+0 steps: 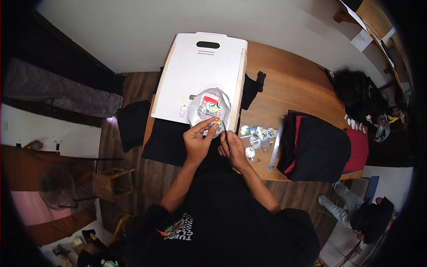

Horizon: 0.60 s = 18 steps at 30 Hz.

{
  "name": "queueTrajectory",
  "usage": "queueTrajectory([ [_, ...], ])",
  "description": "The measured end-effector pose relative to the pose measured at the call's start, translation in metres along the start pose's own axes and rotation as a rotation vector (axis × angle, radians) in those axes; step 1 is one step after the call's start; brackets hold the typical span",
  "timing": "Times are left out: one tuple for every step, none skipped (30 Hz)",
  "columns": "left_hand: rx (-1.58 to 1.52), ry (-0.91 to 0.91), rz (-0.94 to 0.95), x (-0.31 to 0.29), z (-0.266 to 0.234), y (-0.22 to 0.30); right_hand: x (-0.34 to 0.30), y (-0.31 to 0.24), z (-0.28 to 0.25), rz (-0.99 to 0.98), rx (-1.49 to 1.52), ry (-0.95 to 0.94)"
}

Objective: Cutting out small printed labels or stickers using scissors and placing them into a container.

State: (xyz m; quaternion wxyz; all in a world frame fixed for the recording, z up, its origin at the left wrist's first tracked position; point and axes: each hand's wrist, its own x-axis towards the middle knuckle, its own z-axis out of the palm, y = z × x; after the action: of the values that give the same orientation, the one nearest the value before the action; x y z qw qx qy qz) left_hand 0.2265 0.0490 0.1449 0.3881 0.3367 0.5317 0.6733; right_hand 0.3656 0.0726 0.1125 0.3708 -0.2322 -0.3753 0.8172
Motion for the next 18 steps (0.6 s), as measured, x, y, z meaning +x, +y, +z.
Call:
queueTrajectory([
  [0.0, 0.0, 0.001, 0.0, -0.001, -0.001, 0.001, -0.001, 0.001, 0.003, 0.004, 0.004],
  [-0.003, -0.001, 0.007, 0.0, -0.001, -0.001, 0.001, -0.004, 0.003, 0.003, 0.004, 0.004],
  [-0.006, -0.002, 0.013, 0.0, -0.002, -0.002, 0.002, -0.008, 0.004, -0.007, -0.001, -0.012],
  [-0.007, -0.002, 0.014, 0.0, -0.003, -0.002, 0.002, -0.011, 0.006, -0.017, -0.007, -0.026],
  [-0.006, -0.007, 0.019, 0.001, -0.003, -0.003, 0.001, -0.011, 0.006, -0.017, -0.008, -0.027],
  [-0.005, -0.012, 0.025, 0.001, -0.004, -0.003, 0.001, -0.012, 0.006, -0.008, -0.017, -0.034],
  [-0.005, -0.011, 0.024, 0.001, -0.005, -0.004, 0.001, -0.012, 0.005, 0.003, -0.024, -0.041],
  [0.001, -0.022, 0.028, 0.002, -0.006, -0.005, 0.001, -0.012, 0.005, 0.003, -0.024, -0.042],
  [0.006, -0.032, 0.032, 0.002, -0.007, -0.005, 0.001, -0.013, 0.005, 0.009, -0.026, -0.044],
  [0.006, -0.033, 0.032, 0.002, -0.006, -0.004, 0.001, -0.013, 0.005, 0.012, -0.029, -0.044],
  [0.009, -0.035, 0.033, 0.002, -0.006, -0.003, 0.001, -0.011, 0.003, 0.012, -0.029, -0.044],
  [0.012, -0.036, 0.034, 0.002, -0.006, -0.002, 0.0, -0.007, -0.001, 0.023, -0.027, -0.043],
  [0.012, -0.037, 0.034, 0.002, -0.006, -0.002, 0.0, -0.004, -0.002, 0.035, -0.025, -0.043],
  [0.014, -0.039, 0.033, 0.002, -0.006, -0.002, 0.0, -0.004, -0.004, 0.035, -0.024, -0.042],
  [0.016, -0.042, 0.032, 0.003, -0.006, -0.002, 0.0, -0.003, -0.005, 0.04, -0.028, -0.048],
  [0.016, -0.041, 0.032, 0.003, -0.006, -0.001, 0.0, -0.003, -0.005, 0.046, -0.032, -0.055],
  [0.015, -0.043, 0.037, 0.003, -0.005, -0.001, 0.0, -0.003, -0.006, 0.046, -0.032, -0.056],
  [0.014, -0.046, 0.043, 0.003, -0.005, -0.001, -0.001, -0.003, -0.006, 0.048, -0.027, -0.056],
])
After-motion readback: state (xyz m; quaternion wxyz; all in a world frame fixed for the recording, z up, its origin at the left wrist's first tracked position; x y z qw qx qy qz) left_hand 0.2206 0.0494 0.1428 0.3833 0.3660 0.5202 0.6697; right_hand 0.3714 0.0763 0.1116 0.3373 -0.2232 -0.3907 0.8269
